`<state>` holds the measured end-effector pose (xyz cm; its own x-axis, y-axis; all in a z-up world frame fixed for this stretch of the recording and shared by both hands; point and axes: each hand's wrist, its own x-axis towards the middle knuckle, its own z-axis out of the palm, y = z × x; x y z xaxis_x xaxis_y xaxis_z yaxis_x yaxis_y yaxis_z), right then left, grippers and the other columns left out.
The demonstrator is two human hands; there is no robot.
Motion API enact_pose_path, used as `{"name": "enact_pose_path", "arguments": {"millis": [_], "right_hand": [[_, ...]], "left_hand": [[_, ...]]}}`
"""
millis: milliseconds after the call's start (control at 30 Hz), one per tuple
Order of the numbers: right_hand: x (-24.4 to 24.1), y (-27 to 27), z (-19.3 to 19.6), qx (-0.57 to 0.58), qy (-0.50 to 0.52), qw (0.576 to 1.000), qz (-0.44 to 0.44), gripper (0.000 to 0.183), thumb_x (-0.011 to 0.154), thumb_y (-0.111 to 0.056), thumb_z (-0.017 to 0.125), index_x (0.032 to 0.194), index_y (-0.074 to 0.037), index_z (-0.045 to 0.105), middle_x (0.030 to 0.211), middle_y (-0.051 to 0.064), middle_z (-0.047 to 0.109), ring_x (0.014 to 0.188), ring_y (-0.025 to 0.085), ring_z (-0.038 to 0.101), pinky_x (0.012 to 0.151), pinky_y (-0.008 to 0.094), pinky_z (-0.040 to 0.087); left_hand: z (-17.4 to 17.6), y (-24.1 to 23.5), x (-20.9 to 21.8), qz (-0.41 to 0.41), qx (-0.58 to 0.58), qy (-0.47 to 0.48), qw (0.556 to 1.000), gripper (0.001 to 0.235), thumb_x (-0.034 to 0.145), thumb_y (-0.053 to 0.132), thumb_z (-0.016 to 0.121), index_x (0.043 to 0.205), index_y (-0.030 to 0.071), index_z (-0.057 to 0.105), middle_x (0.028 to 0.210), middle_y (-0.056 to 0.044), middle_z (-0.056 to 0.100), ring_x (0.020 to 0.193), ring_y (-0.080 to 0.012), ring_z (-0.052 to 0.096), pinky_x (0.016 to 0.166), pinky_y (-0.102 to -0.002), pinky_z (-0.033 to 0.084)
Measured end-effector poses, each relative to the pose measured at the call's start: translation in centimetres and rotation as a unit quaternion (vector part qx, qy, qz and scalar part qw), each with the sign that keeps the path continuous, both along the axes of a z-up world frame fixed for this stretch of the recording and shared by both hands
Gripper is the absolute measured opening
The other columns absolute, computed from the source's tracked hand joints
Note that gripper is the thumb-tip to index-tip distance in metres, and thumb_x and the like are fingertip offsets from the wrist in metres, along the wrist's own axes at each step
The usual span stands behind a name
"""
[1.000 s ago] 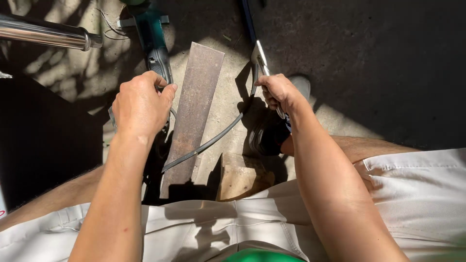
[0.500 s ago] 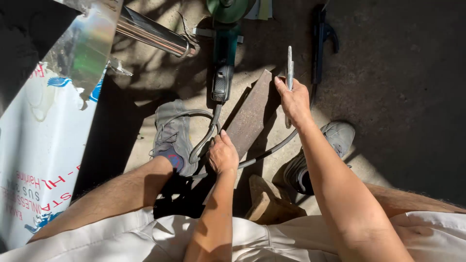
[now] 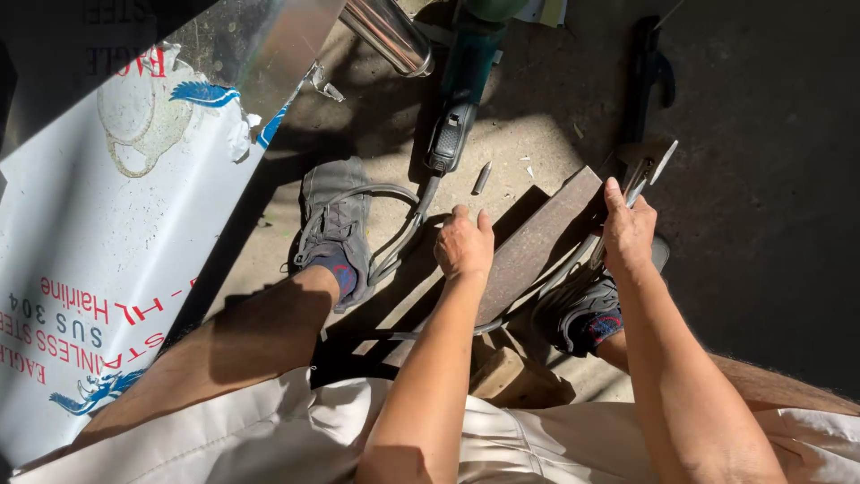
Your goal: The person welds a joint on a metal frame and then uses an angle grinder to smooth the weld.
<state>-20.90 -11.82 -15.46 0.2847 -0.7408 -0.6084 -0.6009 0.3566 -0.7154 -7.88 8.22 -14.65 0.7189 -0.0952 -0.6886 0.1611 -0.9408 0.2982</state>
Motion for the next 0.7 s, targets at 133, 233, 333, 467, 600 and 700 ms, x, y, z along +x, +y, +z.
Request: {"name": "enact_pose_path", "arguments": {"millis": [133,233,333,467,600,700], "right_hand": [[-0.3,1.2,-1.2,-0.059,-0.007,0.998,-0.015,0.032,0.101,-0.040,0.069,0.097,-0.009,0.062,0.081,-0.002,0.058,0.070,0.011,0.052,0.063,0.033,0.049],[0.4,1.2,-1.3,-0.104,0.009,0.995,0.003,0.032,0.102,-0.038,0.068,0.101,-0.006,0.065,0.084,-0.001,0.062,0.076,0.011,0.053,0.070,0.032,0.047],[1.2,1.8,-0.1,-0.100,0.070,0.993,0.002,0.036,0.101,-0.039,0.067,0.095,-0.003,0.064,0.078,0.003,0.061,0.072,0.014,0.053,0.069,0.034,0.047],[4.6,1.8,0.2,-0.073,0.116,0.990,0.022,0.040,0.098,-0.042,0.067,0.092,-0.002,0.063,0.075,0.008,0.064,0.072,0.019,0.060,0.069,0.038,0.049],[7.0,2.3,0.3,-0.098,0.112,0.987,0.067,0.043,0.099,-0.044,0.064,0.094,0.000,0.063,0.078,0.015,0.067,0.076,0.028,0.066,0.074,0.042,0.050],[8.4,2.0,1.1,-0.104,0.079,0.987,0.093,0.043,0.097,-0.044,0.064,0.096,-0.001,0.067,0.080,0.017,0.069,0.080,0.031,0.067,0.079,0.044,0.051]], "left_hand": [[-3.1,-3.2,3.4,-0.033,-0.027,-0.077,0.996,0.042,0.089,0.040,0.070,0.112,0.004,0.064,0.099,-0.024,0.071,0.090,-0.0414,0.071,0.074,-0.050,0.056],[-7.7,-3.2,3.1,-0.089,-0.027,-0.096,0.991,0.036,0.086,0.034,0.070,0.109,0.006,0.066,0.102,-0.022,0.072,0.090,-0.0408,0.071,0.074,-0.050,0.056],[-8.1,-2.1,2.5,-0.101,-0.023,-0.078,0.992,0.022,0.095,0.026,0.062,0.104,0.006,0.067,0.101,-0.021,0.074,0.090,-0.0392,0.073,0.075,-0.049,0.058],[-2.7,-2.6,4.6,-0.011,-0.035,-0.098,0.995,0.025,0.094,0.025,0.062,0.102,0.001,0.066,0.094,-0.024,0.074,0.085,-0.0392,0.074,0.076,-0.047,0.058],[3.3,-4.0,5.7,0.081,-0.154,-0.090,0.981,0.022,0.085,0.019,0.069,0.096,0.000,0.071,0.085,-0.021,0.076,0.077,-0.0332,0.074,0.073,-0.042,0.058],[9.3,-4.9,7.7,0.157,-0.298,-0.006,0.942,0.025,0.080,0.013,0.074,0.100,-0.002,0.071,0.083,-0.015,0.077,0.068,-0.0230,0.072,0.065,-0.036,0.059]]}}
